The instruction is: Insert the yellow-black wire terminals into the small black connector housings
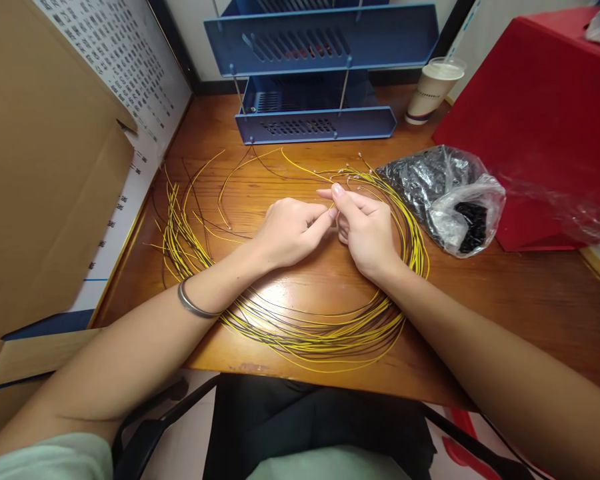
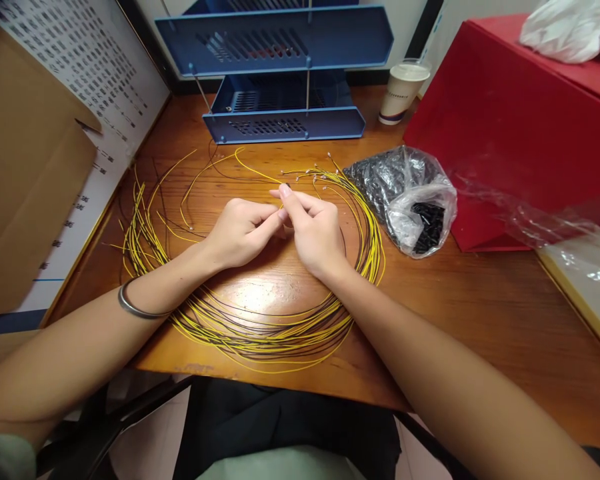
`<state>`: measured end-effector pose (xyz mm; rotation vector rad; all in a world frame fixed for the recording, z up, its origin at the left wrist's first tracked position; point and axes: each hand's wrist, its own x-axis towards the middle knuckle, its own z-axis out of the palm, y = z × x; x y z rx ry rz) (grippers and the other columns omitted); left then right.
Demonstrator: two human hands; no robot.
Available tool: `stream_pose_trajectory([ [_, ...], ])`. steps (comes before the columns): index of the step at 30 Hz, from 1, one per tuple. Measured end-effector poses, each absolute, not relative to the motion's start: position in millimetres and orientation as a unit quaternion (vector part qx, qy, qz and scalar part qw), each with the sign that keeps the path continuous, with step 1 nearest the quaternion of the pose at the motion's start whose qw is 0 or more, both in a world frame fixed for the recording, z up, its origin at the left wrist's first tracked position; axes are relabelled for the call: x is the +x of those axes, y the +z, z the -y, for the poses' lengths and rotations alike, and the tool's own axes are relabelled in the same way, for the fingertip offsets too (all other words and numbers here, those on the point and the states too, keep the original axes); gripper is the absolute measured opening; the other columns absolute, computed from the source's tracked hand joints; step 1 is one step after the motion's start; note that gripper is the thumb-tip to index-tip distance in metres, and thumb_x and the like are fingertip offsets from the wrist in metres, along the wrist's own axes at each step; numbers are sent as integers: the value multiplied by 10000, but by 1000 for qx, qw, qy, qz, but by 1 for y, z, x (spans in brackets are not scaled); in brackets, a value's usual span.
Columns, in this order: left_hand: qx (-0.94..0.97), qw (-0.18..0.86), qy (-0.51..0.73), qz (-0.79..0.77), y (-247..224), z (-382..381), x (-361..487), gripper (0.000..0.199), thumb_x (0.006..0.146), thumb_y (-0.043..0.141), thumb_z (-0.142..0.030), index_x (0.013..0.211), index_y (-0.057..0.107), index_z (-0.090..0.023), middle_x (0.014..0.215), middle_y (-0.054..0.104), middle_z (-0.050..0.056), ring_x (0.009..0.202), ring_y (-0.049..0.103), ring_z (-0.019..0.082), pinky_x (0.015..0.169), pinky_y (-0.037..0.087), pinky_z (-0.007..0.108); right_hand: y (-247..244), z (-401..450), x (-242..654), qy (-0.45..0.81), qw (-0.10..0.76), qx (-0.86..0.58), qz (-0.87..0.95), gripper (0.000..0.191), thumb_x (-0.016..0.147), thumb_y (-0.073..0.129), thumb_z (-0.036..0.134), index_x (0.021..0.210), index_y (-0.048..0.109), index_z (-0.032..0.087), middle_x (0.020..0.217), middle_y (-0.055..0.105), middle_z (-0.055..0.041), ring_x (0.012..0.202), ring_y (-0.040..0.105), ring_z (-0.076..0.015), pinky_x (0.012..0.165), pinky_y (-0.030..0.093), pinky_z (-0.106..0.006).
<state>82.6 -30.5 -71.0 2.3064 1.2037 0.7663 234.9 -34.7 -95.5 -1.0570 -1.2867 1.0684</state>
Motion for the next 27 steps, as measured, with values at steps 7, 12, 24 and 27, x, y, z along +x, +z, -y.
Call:
stream_pose_trajectory([
  [7,836,190,276,-435,-74,31,83,450,1007,418,-329,714,718,-166,727,758,52,616,634,138,647,430,257,-90,40,233,473,546,-431,541,436,858,725,635,863,827,210,583,577,5,750,662,-185,695,552,-316],
  [12,832,162,295,-441,-72,30,83,494,1008,460,-391,607,648,-172,553,643,17,475,464,106,555,316,269,-94,36,235,451,551,-442,545,551,871,633,740,893,814,220,625,626,-28,717,657,-187,657,551,-321],
  [24,830,168,296,-442,-73,31,83,467,996,470,-366,625,679,-177,545,637,15,476,475,110,559,323,270,-95,37,235,468,555,-429,537,493,885,664,685,898,826,220,604,610,-16,735,663,-187,676,557,-323],
  [27,827,177,302,-440,-72,31,83,500,1013,469,-397,605,655,-177,537,624,11,477,463,106,553,321,265,-95,36,236,458,558,-446,529,570,888,607,744,940,824,219,622,634,-29,714,659,-187,659,557,-328],
])
